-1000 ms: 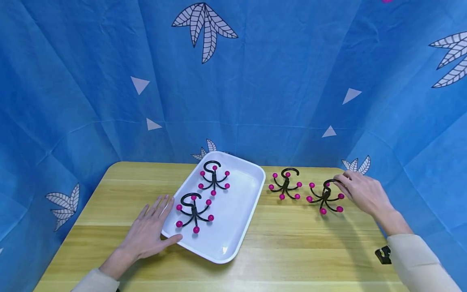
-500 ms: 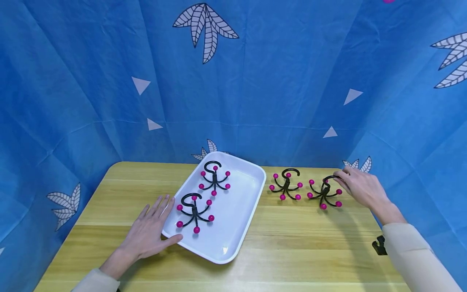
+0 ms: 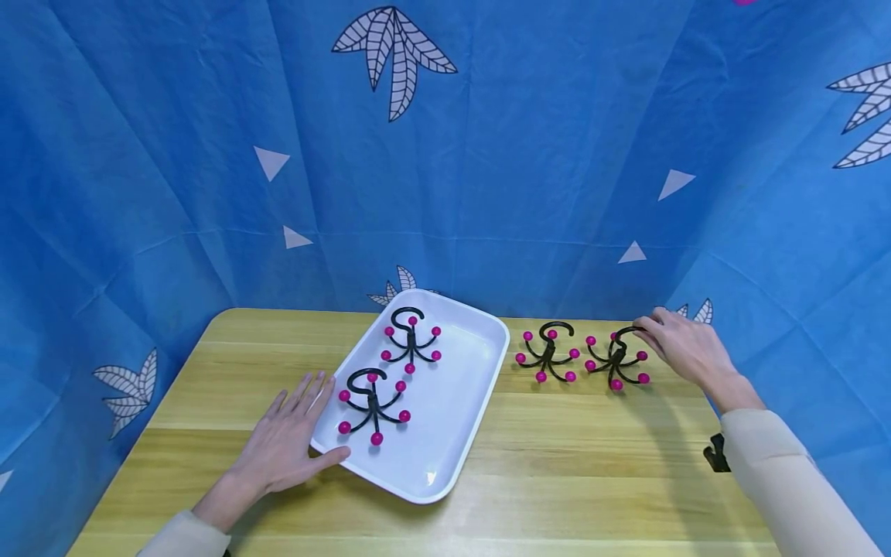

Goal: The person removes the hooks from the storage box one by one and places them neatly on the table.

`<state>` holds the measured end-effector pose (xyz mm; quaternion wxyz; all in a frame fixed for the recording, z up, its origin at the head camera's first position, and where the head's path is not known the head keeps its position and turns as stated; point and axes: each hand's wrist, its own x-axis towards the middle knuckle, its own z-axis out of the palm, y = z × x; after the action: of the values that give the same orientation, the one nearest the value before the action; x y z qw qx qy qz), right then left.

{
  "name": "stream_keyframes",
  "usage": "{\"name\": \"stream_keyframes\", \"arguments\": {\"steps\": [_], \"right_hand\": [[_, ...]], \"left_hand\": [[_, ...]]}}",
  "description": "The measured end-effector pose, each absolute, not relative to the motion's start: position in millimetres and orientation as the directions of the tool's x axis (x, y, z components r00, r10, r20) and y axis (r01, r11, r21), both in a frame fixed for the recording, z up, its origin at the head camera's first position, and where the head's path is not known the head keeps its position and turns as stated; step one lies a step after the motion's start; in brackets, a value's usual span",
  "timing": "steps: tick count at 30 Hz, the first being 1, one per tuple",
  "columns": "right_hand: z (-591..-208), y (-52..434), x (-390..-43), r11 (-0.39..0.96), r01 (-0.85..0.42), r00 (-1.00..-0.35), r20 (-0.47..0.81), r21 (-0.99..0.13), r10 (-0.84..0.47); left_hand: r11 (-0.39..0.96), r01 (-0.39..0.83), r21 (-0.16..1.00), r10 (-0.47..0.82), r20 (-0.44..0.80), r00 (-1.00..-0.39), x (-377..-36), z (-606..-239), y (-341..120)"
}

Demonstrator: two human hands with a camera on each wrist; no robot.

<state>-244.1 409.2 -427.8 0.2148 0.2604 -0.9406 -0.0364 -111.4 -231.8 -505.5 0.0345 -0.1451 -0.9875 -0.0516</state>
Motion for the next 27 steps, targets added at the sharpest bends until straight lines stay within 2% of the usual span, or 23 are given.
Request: {"name": "stream_keyframes", "arguments": {"steps": [17, 27], "right_hand": [[-427, 409, -243, 0.894, -0.418, -0.843, 0.298, 0.16, -0.447], [-415, 395, -235, 0.921, -0.378, -0.888, 0.245, 0.092, -0.389]], "left_hand": [[0.953, 0.29, 0.085, 0.282, 0.09, -0.955, -112, -508, -231], [0.955, 0.286, 0.08, 0.279, 0.094, -0.956, -113, -507, -231]]}}
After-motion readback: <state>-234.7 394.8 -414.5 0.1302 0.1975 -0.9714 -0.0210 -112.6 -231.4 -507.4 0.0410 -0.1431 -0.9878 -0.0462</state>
